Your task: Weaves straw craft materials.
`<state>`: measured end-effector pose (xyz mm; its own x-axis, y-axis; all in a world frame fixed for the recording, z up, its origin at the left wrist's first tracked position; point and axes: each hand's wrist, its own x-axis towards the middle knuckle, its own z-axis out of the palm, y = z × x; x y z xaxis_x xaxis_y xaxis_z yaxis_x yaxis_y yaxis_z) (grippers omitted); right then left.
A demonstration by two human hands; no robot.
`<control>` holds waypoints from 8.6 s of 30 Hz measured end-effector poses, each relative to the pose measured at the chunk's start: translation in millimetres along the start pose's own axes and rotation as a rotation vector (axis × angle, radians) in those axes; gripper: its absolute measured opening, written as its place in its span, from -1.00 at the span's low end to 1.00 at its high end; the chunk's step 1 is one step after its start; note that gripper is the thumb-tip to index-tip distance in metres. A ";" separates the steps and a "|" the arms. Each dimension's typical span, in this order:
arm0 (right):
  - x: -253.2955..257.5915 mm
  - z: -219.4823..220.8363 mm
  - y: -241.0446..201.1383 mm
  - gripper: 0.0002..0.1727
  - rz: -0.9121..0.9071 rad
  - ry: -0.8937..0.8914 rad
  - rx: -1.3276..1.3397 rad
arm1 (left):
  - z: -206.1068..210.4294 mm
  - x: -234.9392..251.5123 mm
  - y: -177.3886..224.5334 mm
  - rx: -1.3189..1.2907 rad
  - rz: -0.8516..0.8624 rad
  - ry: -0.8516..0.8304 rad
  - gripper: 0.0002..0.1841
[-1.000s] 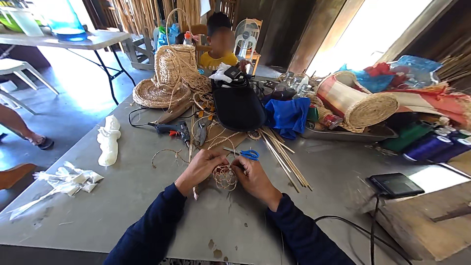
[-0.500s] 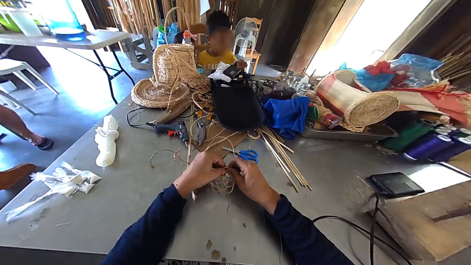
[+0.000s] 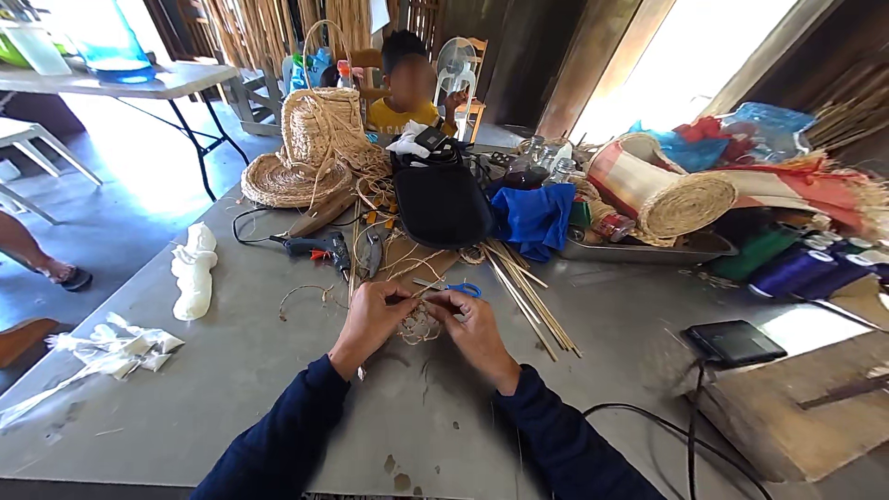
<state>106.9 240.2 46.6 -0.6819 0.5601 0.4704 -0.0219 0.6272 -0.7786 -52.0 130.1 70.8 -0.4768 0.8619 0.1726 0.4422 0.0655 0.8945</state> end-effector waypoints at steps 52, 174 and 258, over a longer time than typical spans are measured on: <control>0.0 3.8 -5.3 -0.88 0.133 -0.072 0.137 | 3.1 1.2 -10.4 -0.233 -0.030 -0.182 -0.94; -0.6 -0.8 4.0 -0.77 -0.113 -0.128 -0.156 | 3.2 0.3 -10.2 -0.097 0.052 -0.065 -0.88; 30.2 -82.7 36.4 -0.84 -0.050 0.442 -0.475 | -167.4 4.2 -63.2 -1.085 0.430 0.739 -0.72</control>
<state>145.9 324.7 66.8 -0.3212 0.6305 0.7066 0.3487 0.7725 -0.5308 -209.2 45.3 84.0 -0.8940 0.2276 0.3860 0.0108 -0.8501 0.5264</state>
